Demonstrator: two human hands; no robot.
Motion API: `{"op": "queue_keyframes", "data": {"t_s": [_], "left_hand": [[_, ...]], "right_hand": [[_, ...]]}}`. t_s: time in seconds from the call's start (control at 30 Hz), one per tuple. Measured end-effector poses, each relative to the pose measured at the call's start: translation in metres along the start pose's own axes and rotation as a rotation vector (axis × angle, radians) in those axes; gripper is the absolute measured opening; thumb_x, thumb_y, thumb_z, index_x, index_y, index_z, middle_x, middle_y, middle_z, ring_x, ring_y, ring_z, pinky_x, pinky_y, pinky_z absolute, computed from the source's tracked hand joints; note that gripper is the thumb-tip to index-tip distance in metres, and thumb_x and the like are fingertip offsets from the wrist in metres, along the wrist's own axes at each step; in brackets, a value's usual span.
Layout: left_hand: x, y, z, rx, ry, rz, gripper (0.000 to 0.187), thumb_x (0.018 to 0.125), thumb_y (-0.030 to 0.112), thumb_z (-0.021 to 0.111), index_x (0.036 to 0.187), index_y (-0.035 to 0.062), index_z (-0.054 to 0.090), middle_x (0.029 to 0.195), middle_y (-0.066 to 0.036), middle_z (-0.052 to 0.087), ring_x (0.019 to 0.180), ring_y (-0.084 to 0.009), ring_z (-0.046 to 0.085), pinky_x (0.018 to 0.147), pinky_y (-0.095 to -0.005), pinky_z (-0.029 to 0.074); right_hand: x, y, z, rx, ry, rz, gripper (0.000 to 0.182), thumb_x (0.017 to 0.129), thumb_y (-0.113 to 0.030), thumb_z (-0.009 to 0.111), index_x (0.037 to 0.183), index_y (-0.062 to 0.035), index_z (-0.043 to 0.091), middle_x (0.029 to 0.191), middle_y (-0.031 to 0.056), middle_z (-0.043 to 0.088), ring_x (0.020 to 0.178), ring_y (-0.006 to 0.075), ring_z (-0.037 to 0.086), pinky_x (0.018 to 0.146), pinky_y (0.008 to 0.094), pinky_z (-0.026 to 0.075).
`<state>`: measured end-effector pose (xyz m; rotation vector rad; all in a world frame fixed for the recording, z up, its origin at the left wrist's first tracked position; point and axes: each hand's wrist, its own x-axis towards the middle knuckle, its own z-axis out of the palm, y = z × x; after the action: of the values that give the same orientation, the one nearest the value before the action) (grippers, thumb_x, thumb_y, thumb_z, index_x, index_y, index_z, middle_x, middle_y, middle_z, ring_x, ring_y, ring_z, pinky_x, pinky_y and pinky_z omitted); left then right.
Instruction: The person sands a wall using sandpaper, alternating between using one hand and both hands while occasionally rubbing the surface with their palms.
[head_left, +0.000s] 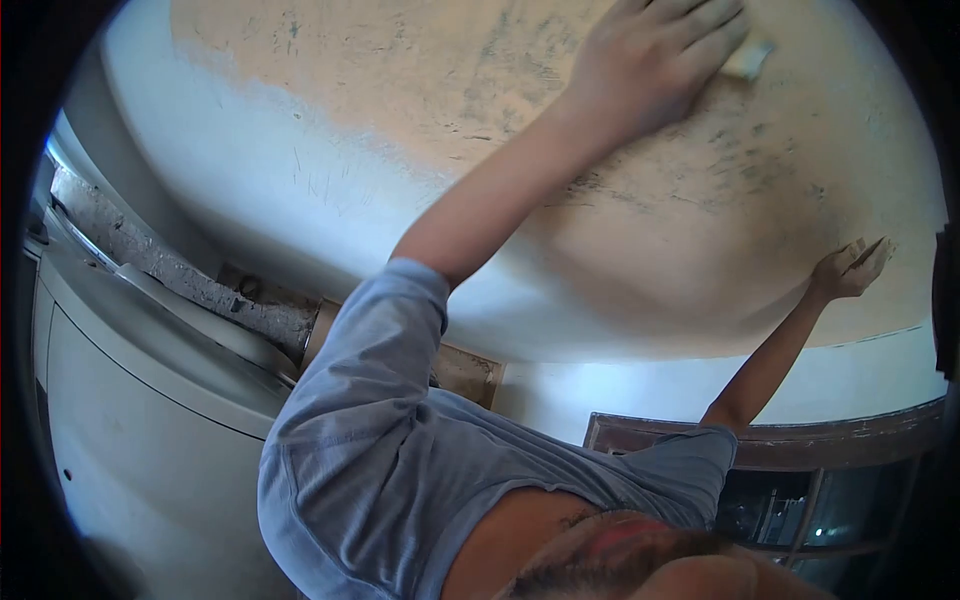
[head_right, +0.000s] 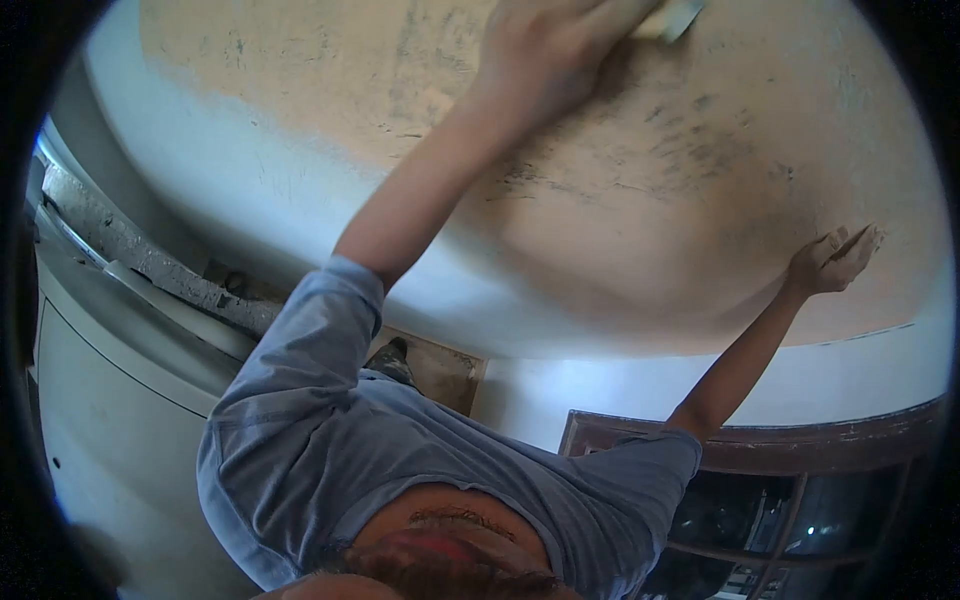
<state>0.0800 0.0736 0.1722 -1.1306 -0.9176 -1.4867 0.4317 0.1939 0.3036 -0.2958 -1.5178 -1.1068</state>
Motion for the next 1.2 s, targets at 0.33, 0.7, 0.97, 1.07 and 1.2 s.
{"op": "queue_keyframes", "data": {"t_s": [0.33,0.7,0.97,1.07,1.2], "left_hand": [[-0.215,0.101,-0.058,-0.122,-0.381,-0.178,0.044,0.078,0.016,0.061,0.121,0.0071,0.062,0.128,-0.008,0.062,0.118,-0.0227,0.058,0.103,-0.0427,0.040],[0.001,0.086,0.044,-0.116,0.007,-0.014,0.045,0.077,0.017,0.062,0.121,0.0072,0.062,0.129,-0.005,0.060,0.123,-0.0203,0.053,0.106,-0.0434,0.039],[-0.169,0.157,-0.036,-0.244,-0.518,-0.238,0.043,0.078,0.009,0.064,0.121,0.0093,0.064,0.129,-0.006,0.061,0.121,-0.0189,0.056,0.102,-0.0443,0.042],[-0.128,0.140,-0.051,-0.703,-0.423,-0.414,0.032,0.077,0.008,0.069,0.109,0.0089,0.070,0.120,-0.008,0.065,0.104,-0.0195,0.063,0.088,-0.0384,0.050],[-0.095,0.113,-0.077,-1.009,-0.545,-0.454,0.019,0.075,0.006,0.072,0.094,0.0096,0.072,0.090,-0.009,0.065,0.079,-0.0215,0.063,0.066,-0.0330,0.050]], "right_hand": [[0.002,-0.006,-0.001,0.016,0.017,0.027,0.040,0.090,-0.015,0.054,0.122,0.0073,0.058,0.132,0.0244,0.053,0.125,0.0385,0.050,0.106,0.0422,0.040],[-0.003,0.009,0.000,0.002,0.014,-0.007,0.042,0.092,-0.023,0.055,0.120,0.0077,0.059,0.129,0.0243,0.055,0.123,0.0370,0.052,0.105,0.0422,0.040],[-0.029,-0.040,-0.023,0.261,-0.081,0.376,0.043,0.094,-0.022,0.052,0.124,0.0085,0.056,0.133,0.0234,0.053,0.124,0.0332,0.052,0.106,0.0404,0.038],[-0.112,-0.032,-0.031,0.935,-0.244,0.313,0.045,0.097,-0.020,0.050,0.134,0.0066,0.048,0.140,0.0246,0.046,0.130,0.0347,0.045,0.111,0.0439,0.030],[-0.112,-0.185,-0.076,1.631,-0.628,0.528,0.059,0.089,-0.032,0.064,0.134,0.0034,0.050,0.133,0.0226,0.054,0.097,0.0193,0.066,0.080,0.0281,0.051]]}}
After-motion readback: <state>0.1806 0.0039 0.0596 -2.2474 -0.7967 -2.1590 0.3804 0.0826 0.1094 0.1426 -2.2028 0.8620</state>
